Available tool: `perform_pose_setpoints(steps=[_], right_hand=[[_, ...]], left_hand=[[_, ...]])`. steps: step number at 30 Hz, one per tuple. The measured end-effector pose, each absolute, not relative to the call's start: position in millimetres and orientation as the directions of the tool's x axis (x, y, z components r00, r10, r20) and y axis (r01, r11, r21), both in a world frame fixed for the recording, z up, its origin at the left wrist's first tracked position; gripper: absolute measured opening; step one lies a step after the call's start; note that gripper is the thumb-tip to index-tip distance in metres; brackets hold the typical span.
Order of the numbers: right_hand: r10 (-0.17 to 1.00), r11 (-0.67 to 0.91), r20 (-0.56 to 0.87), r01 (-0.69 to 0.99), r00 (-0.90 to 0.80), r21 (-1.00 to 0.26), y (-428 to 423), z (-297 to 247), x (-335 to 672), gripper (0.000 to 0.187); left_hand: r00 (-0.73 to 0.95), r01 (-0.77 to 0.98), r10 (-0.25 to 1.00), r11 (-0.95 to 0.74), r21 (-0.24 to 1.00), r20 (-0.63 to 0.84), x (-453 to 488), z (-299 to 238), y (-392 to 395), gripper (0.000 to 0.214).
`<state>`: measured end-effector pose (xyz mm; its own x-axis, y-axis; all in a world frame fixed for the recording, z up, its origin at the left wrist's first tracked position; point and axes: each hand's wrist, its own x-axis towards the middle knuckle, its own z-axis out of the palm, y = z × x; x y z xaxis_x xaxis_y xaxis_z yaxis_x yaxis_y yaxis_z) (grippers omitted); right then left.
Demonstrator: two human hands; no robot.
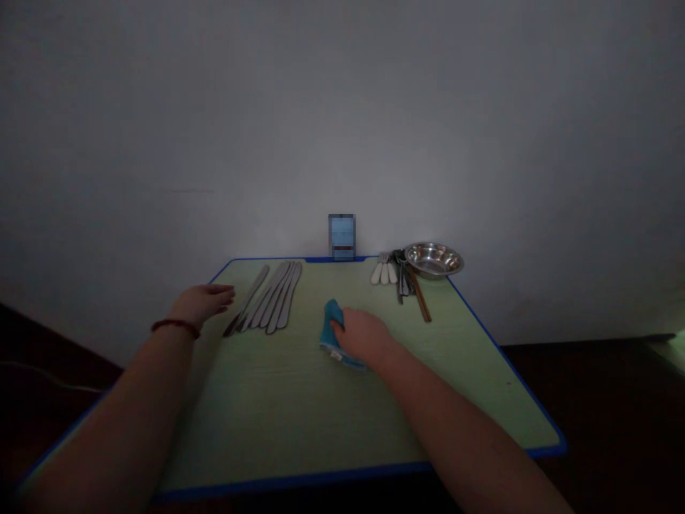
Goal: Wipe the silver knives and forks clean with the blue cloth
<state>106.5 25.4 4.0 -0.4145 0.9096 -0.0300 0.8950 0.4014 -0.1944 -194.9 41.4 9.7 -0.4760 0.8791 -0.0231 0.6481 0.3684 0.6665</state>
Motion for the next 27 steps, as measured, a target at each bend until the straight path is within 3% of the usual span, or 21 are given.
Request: perform_pose_setpoints(steps=[6,11,17,27], right_hand=[[0.908,0.406,-0.035,0.897,-0.418,-0.177,24.2,3.7,106.6,0.037],[0.910,0.401,-0.033,0.899,-0.412,-0.177,24.1,4.7,106.6,0.037],[0.910,0.402,-0.031,0.898,-0.413,-0.180,24.9,4.2,106.6,0.038],[0.910,0.396,-0.053,0.901,-0.410,-0.178,24.1,6.5,106.8,0.038]], left_hand=[[-0.431,0.856,0.901,0.389,0.340,0.054,-179.6,8.3,43.5,0.029],[-0.382,0.909,0.924,0.374,0.182,0.010,-170.8,-0.4,50.7,0.033],[-0.390,0.916,0.921,0.390,0.090,-0.023,-166.9,-5.6,55.0,0.033],[-0.410,0.909,0.911,0.412,0.053,-0.045,-160.6,-5.7,56.3,0.032]])
